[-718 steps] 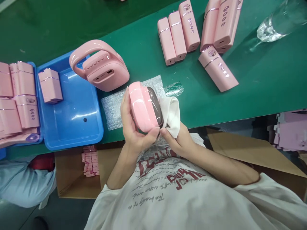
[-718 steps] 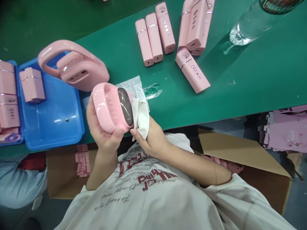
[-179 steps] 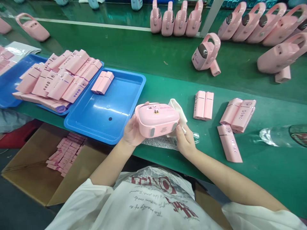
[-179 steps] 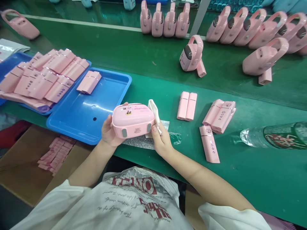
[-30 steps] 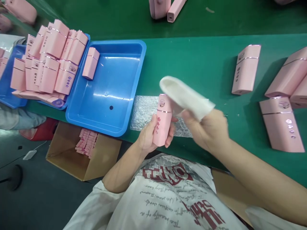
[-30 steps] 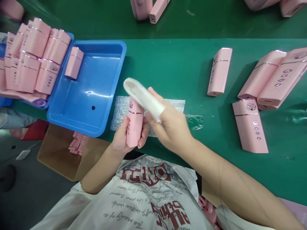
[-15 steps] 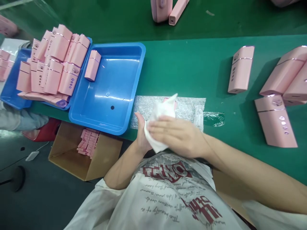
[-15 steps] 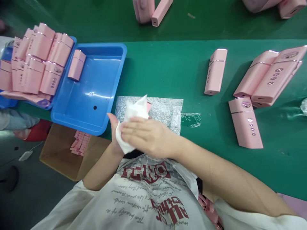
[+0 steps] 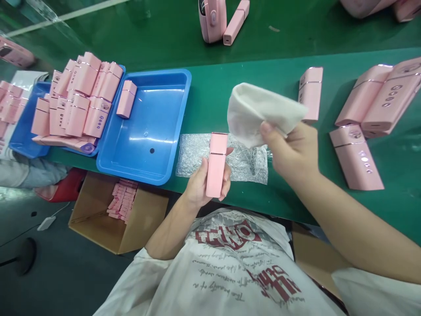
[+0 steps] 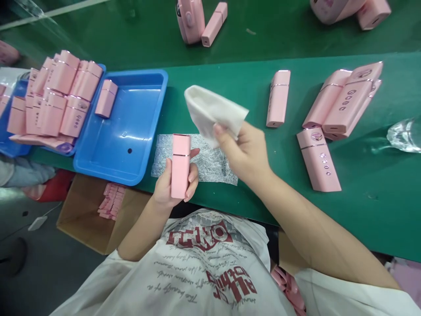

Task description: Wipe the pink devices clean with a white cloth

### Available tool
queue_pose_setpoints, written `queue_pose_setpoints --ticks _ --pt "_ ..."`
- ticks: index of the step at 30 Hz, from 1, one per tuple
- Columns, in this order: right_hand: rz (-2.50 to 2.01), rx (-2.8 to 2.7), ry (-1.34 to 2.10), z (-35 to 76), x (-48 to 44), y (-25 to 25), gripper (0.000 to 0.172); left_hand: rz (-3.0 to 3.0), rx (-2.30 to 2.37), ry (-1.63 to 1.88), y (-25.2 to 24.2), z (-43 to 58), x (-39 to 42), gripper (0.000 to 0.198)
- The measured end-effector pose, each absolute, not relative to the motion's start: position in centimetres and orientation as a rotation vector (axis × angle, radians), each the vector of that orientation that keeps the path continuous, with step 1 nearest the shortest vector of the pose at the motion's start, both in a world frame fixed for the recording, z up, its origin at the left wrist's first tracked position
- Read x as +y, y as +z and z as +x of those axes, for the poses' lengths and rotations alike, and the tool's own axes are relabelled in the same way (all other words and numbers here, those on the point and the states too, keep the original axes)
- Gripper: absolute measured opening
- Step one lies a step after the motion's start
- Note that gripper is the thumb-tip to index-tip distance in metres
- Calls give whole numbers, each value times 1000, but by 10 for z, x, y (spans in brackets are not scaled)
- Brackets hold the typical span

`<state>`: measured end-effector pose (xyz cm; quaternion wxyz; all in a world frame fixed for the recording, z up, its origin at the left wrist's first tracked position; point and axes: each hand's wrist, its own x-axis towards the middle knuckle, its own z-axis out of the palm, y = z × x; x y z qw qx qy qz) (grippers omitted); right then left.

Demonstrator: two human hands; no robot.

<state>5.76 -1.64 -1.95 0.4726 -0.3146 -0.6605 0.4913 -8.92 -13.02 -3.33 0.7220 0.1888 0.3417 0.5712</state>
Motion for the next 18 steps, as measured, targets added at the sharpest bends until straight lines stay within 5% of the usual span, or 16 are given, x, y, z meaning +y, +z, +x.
queue_pose_setpoints --ticks 4,8,18 --pt "-237 -2175 723 52 -35 -30 34 265 815 1232 -40 -88 -130 63" --pt "223 -2307 654 42 -44 -35 27 23 819 1332 -42 -95 -130 73" --pt "-21 -2169 784 44 -37 -39 24 181 669 1306 -38 -93 -131 70"
